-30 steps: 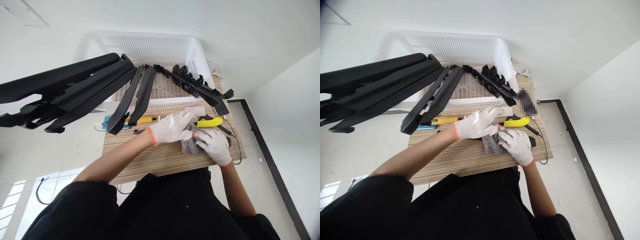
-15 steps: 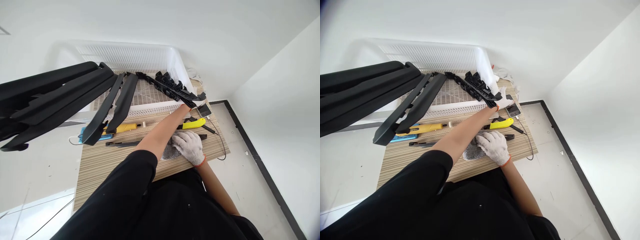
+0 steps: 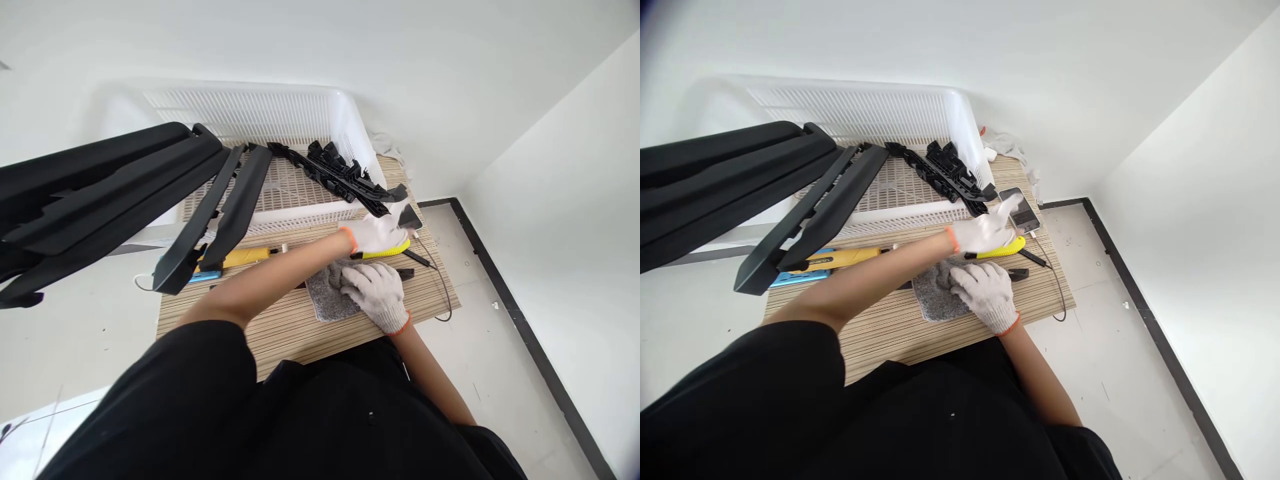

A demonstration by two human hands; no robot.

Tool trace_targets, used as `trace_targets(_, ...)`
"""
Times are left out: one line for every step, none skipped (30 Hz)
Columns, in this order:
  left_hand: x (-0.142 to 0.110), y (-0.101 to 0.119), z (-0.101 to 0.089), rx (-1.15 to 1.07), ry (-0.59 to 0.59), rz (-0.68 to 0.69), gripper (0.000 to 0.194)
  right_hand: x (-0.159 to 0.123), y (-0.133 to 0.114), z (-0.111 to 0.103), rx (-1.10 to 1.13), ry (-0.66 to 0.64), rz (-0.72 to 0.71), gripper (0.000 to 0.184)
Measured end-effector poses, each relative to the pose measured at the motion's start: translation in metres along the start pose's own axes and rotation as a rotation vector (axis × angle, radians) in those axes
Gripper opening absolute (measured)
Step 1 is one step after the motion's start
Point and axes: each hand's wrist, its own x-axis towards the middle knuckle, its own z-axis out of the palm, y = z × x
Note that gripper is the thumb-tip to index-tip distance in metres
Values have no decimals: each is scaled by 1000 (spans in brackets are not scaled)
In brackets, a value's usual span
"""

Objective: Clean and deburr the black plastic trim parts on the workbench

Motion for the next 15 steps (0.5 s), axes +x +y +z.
trace_targets(-20,-5,1,-19,-15,20,56,1,-1,-1,0,-18,39,31)
trace_targets(-42,-10,2,-44,-51,76,67,2,-1,-4,8,-53,72,31)
trace_targets(-65,-15,3,-67,-91,127,74,5,-2,-7,23,-93,95,31)
trace_targets(-87,-20,5,-80,-113,159,80,9,-4,-12,41,-138,110,30)
trace_targets(-106,-24,9,-81,-107,156,80,13,-5,-17,64,-184,111,28)
trace_targets(-123,-27,14,-56,-102,129,77,17,-6,-22,91,-228,98,27)
trace_targets(-136,-29,20,-7,-80,82,72,22,-7,-28,122,-263,78,24)
trace_targets(-146,-31,26,63,-47,29,66,26,-7,-33,162,-290,54,22)
trace_targets(-154,-31,33,146,-9,-15,61,28,-6,-39,209,-308,34,20)
trace_targets(-159,-32,40,231,39,-41,55,29,-3,-44,255,-317,22,20)
trace_targets(-162,-32,46,306,90,-40,50,28,1,-48,285,-311,31,23)
trace_targets(-164,-33,51,367,146,-14,45,26,8,-52,292,-295,66,29)
trace_targets(-166,-34,54,410,201,28,40,22,15,-54,274,-271,123,38)
trace_targets(-168,-35,56,437,247,74,36,17,24,-56,237,-248,183,49)
trace_targets(-170,-36,56,448,280,110,34,10,33,-57,204,-243,224,55)
